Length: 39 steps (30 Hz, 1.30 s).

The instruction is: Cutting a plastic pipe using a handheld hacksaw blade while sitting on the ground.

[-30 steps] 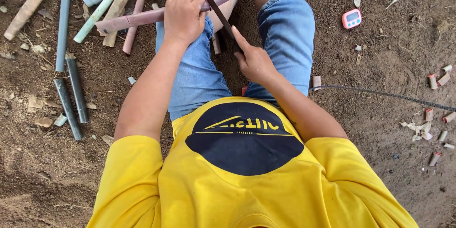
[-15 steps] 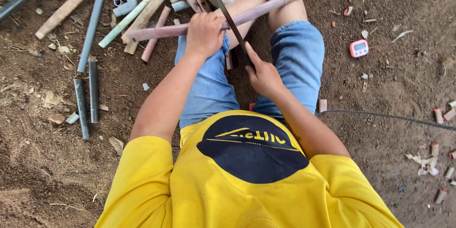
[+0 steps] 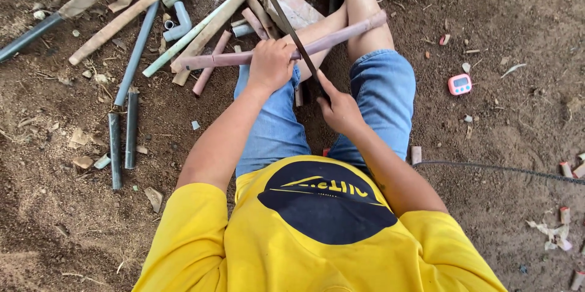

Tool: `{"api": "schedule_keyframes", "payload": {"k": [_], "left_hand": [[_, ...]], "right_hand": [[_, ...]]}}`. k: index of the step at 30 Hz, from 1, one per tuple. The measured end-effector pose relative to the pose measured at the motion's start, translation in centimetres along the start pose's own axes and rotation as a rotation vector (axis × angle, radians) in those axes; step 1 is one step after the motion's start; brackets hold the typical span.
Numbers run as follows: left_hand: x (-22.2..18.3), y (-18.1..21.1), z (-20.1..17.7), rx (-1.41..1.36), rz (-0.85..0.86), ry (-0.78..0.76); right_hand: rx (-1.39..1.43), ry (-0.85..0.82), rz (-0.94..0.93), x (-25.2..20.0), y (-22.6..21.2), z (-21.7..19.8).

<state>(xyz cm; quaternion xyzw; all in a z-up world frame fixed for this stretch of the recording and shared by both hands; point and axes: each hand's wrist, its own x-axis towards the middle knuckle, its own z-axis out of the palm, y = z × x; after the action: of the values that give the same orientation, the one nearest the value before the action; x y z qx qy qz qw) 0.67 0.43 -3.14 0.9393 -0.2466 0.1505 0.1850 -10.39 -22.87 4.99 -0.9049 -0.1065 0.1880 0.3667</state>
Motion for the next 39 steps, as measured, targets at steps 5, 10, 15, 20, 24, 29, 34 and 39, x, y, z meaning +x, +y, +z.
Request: {"api": "schedule_keyframes", "payload": {"k": [5, 10, 15, 20, 24, 29, 34, 39], "left_hand": [[0.1, -0.4, 1.4, 0.005, 0.001, 0.015], [-0.4, -0.7, 2.3, 0.04, 0.003, 0.027], [-0.7, -0.7, 2.7, 0.028, -0.018, 0.018], [-0.5, -0.7, 2.7, 0.026, -0.019, 0.022], [-0.5, -1.0, 3.2, 0.048, -0.01, 0.013], [-0.6, -0.6, 2.4, 0.038, -0.021, -0.005], [-0.6, -0.9, 2.9, 0.022, -0.025, -0.024], [-0.2, -0.9, 2.4, 0.009, -0.031, -0.059]], "right_hand": [[0.067, -0.012, 0.112, -3.3, 0.9, 0.2], [0.056, -0.011, 0.088, -0.3, 1.1, 0.0], [-0.023, -0.028, 0.038, 0.7, 0.0, 0.1], [-0.01, -0.021, 0.119, -3.0, 1.3, 0.3], [-0.034, -0.001, 0.104, -2.0, 1.7, 0.5], [-0.083, 0.018, 0.001, 0.8, 0.7, 0.6], [-0.062, 0.0, 0.059, -1.8, 1.2, 0.8], [-0.028, -0.006, 0.146, -2.6, 1.4, 0.4]]}}
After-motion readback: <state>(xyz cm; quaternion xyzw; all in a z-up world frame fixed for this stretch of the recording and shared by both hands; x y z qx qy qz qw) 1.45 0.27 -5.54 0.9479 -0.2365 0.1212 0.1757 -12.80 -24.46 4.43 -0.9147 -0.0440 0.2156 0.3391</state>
